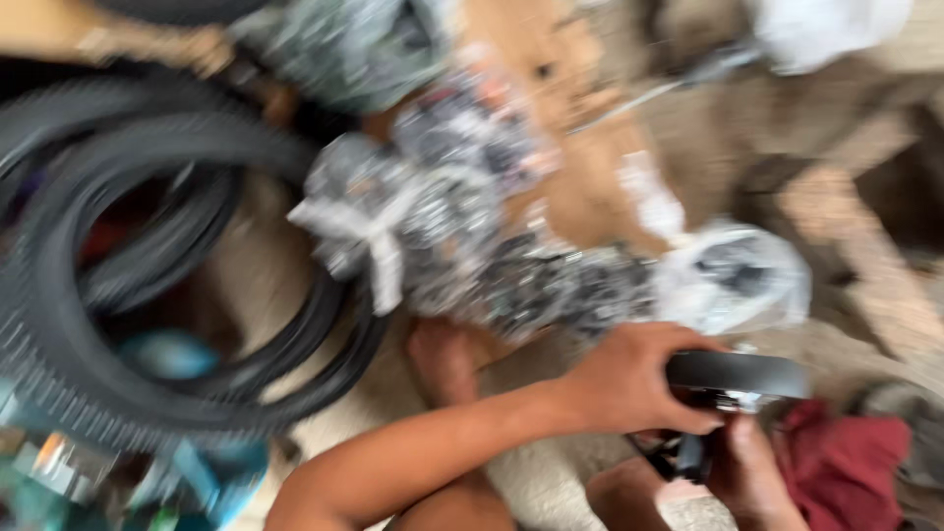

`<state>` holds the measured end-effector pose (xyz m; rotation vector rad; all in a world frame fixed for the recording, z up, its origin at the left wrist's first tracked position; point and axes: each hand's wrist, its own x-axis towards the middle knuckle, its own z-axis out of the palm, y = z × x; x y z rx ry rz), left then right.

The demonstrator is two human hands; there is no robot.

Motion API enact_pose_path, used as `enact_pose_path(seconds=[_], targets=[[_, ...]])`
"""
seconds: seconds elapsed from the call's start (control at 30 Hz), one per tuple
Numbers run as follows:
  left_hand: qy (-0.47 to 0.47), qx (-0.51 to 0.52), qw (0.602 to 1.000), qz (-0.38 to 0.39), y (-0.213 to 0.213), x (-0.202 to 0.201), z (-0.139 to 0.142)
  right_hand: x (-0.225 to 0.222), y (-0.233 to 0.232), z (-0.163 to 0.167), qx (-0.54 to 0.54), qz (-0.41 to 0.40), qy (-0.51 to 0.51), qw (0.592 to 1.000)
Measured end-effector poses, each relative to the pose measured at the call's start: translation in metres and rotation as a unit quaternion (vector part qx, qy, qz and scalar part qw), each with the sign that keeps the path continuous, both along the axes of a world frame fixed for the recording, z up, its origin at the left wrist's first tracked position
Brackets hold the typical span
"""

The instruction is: The person unpacks a small plastic bag of hardware and attaches a black rubber reflector to a metal bracket using a bolt and nut. They then reach into a green toolbox and select a wrench.

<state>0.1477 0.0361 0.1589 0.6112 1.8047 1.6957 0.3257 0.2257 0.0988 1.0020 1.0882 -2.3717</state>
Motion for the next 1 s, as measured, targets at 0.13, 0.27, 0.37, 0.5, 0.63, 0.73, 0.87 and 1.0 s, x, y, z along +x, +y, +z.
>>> enact_pose_path(seconds=[0.13,0.27,0.37,0.5,0.63,0.73,0.87,1.0], targets=[[0.034,-0.022,0.998,0.044,-0.023,0.031,-0.019,0.018,-0.005,-0.014,0.046,0.001,0.063,0.997],[0.095,-0.007,0.995,0.031,-0.030,0.045,-0.021,0.020,0.004,0.002,0.097,0.033,0.087,0.991],[0.167,0.034,0.985,-0.023,-0.032,0.034,-0.009,-0.007,0.010,0.018,0.143,0.015,0.116,0.983],[0.256,-0.089,0.962,-0.024,-0.066,0.020,0.026,-0.034,-0.007,0.050,0.194,0.035,0.145,0.970],[0.236,0.007,0.953,0.192,-0.173,0.045,0.059,-0.026,-0.080,0.066,0.200,0.082,0.157,0.964],[0.201,0.032,0.913,0.353,-0.266,0.125,0.061,0.003,-0.139,0.071,0.204,0.163,0.141,0.955],[0.188,-0.198,0.812,0.516,-0.373,0.229,0.041,0.028,-0.214,0.060,0.226,0.288,0.131,0.921],[0.288,-0.533,0.590,0.534,-0.444,0.266,0.015,0.038,-0.293,0.051,0.328,0.420,0.144,0.834]])
